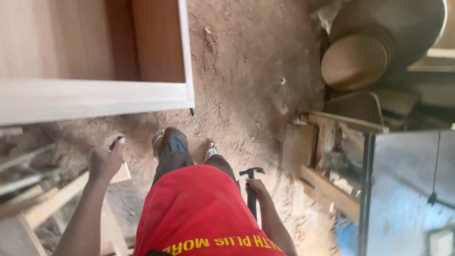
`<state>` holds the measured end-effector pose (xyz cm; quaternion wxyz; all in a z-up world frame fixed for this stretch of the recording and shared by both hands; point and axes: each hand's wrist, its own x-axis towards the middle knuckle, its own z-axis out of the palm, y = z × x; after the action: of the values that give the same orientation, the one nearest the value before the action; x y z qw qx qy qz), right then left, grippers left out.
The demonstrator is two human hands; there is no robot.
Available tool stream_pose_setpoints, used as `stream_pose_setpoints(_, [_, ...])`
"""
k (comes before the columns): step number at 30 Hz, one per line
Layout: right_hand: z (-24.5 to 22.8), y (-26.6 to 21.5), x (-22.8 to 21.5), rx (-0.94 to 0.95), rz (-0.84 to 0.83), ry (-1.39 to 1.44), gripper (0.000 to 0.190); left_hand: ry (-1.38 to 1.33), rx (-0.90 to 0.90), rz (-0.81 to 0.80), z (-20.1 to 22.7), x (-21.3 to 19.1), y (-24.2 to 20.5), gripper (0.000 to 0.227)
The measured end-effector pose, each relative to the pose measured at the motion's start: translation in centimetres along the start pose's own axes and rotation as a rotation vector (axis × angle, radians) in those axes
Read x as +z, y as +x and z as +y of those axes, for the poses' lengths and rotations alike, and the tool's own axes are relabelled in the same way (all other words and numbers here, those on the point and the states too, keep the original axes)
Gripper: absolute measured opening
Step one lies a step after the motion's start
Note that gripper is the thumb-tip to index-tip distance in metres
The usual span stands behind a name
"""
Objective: The person sits on the ground in a woodworking workshop and hammers nails along the edge of an unfinished wooden cabinet, repositioning the cabinet and driving nails at different spots along its frame.
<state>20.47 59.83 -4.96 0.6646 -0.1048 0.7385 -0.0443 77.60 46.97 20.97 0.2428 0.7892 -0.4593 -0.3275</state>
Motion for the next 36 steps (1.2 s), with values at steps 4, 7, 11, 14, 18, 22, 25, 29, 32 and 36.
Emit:
stream_pose_setpoints(4, [1.5, -7.0, 5.6, -0.018, 0.119, 0.284, 0.021, -0.113, 0.003, -0.285, 4.5, 0.4, 6.9, 0.028])
stream_pose_setpoints(7, [4.9, -6.0, 10.9, -0.002, 0.181, 0.473, 0.019, -0.319, 0.027, -0.54, 5.2, 1.6, 11.3, 0.038])
stream_pose_setpoints(11, [5.2, -6.7, 20.9, 0.071, 0.265, 0.797, 0.021, 0.071, 0.218, -0.653, 5.9, 1.1, 18.4, 0.03])
stream_pose_setpoints(14, [0.9, -10.7, 27.1, 0.148, 0.347, 1.042, 0.022, 0.095, 0.28, -0.777, 5.5, 2.6, 23.4, 0.027])
stream_pose_setpoints(18, [-6.0, -15.9, 33.0, 0.058, 0.378, 1.248, 0.015, 0.156, 0.558, -0.911, 6.0, 5.9, 26.7, 0.024])
stream_pose_setpoints(22, [-13.9, -22.0, 35.5, -0.238, 0.409, 1.58, 0.007, 0.136, 0.395, -1.06, 5.3, 12.6, 27.7, 0.025])
stream_pose_setpoints(25, [-15.6, -19.4, 42.9, -0.186, 0.396, 1.531, 0.016, 0.17, 0.529, -1.08, 2.9, 17.4, 28.0, 0.023])
stream_pose_setpoints(29, [-19.6, -15.4, 48.8, -0.243, 0.411, 1.648, 0.015, 0.324, 0.662, -1.1, 3.1, 22.6, 28.1, 0.023])
stream_pose_setpoints(32, [-20.9, -13.7, 51.0, -0.141, 0.225, 1.641, 0.016, 0.472, 0.908, -1.027, 3.5, 24.4, 28.7, 0.023])
stream_pose_setpoints(36, [-21.8, -10.7, 53.3, -0.167, 0.125, 1.633, 0.018, 0.435, 0.972, -1.06, 4.0, 25.9, 28.7, 0.021])
